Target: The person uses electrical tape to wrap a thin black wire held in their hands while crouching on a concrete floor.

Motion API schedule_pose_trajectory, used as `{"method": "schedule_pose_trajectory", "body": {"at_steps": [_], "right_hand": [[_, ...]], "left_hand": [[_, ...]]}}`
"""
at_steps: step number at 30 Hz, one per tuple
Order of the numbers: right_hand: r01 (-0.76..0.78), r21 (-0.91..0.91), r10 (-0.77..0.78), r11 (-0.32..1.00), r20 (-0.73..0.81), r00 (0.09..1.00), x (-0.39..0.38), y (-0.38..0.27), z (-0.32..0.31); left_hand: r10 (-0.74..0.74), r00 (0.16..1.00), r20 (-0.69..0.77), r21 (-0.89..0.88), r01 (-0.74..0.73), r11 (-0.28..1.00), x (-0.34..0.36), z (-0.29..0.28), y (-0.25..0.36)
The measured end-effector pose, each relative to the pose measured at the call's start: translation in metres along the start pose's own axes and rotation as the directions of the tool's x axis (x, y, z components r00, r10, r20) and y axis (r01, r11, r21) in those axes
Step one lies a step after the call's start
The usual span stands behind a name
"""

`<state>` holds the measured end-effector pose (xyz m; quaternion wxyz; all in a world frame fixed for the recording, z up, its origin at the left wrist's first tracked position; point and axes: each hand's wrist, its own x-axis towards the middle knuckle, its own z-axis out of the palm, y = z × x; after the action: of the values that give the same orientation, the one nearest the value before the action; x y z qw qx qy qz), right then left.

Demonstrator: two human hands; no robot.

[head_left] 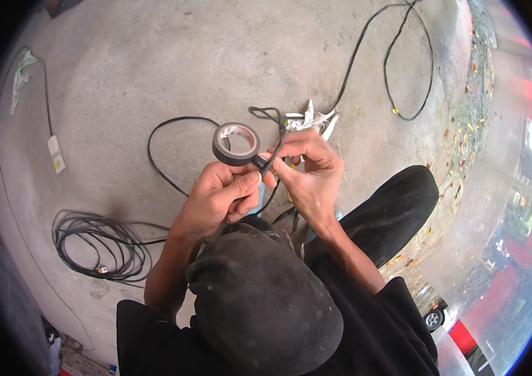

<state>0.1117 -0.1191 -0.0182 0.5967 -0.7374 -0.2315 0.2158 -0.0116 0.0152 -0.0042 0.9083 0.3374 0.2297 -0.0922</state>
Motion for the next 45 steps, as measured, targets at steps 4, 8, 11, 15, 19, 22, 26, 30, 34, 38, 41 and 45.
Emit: {"method": "schedule_pose_trajectory", "body": {"at_steps": [4,8,11,15,19,22,26,30,34,38,41,45], "right_hand": [[0.055,-0.255,-0.041,0.965,0.059,0.997,0.014,-0.017,-0.012],[0.082,-0.249,-0.065,0.965,0.075,0.995,0.024,-0.043,-0.022],[0.126,-0.432,0.022,0.893,0.323,0.946,0.025,-0.064,-0.016],[0.033,-0.386,0.080,0.922,0.271,0.959,0.025,-0.054,-0.013],[0.026,-0.243,0.048,0.970,0.294,0.955,0.023,-0.049,-0.015],[-0.110,-0.004,0.104,0.994,0.354,0.930,0.019,-0.065,-0.024],[-0.440,0.048,0.402,0.897,0.327,0.855,0.011,-0.073,-0.038],[-0.244,-0.422,0.396,0.873,0.321,0.860,0.012,-0.053,-0.041],[-0.042,-0.577,0.270,0.815,0.314,0.910,0.008,-0.049,-0.032],[0.008,-0.584,0.222,0.812,0.321,0.921,0.008,-0.050,-0.027],[0.080,-0.640,0.175,0.765,0.325,0.929,0.005,-0.047,-0.021],[0.113,-0.641,0.088,0.759,0.274,0.958,0.003,-0.042,-0.017]], "left_hand": [[0.106,0.988,-0.108,0.137,-0.091,0.986,0.001,0.008,-0.002],[0.327,0.932,-0.157,0.373,-0.251,0.893,0.009,0.020,-0.012],[0.476,0.868,-0.139,0.545,-0.335,0.769,0.013,0.015,-0.019],[0.528,0.838,-0.139,0.676,-0.309,0.669,0.013,0.020,-0.012],[0.547,0.836,-0.053,0.805,-0.288,0.519,0.016,0.018,-0.011],[0.513,0.856,-0.070,0.848,-0.220,0.482,0.016,0.012,-0.012],[0.510,0.845,-0.161,0.740,-0.239,0.629,0.014,0.012,-0.011],[0.489,0.853,-0.179,0.665,-0.262,0.700,0.013,0.013,-0.015],[0.366,0.912,-0.184,0.469,-0.246,0.848,0.011,0.015,-0.011],[0.297,0.937,-0.184,0.291,-0.237,0.927,0.013,0.018,-0.008],[0.295,0.928,-0.227,0.274,-0.230,0.934,0.021,0.022,-0.012],[0.303,0.905,-0.297,0.243,-0.235,0.941,0.025,0.017,-0.017]]}}
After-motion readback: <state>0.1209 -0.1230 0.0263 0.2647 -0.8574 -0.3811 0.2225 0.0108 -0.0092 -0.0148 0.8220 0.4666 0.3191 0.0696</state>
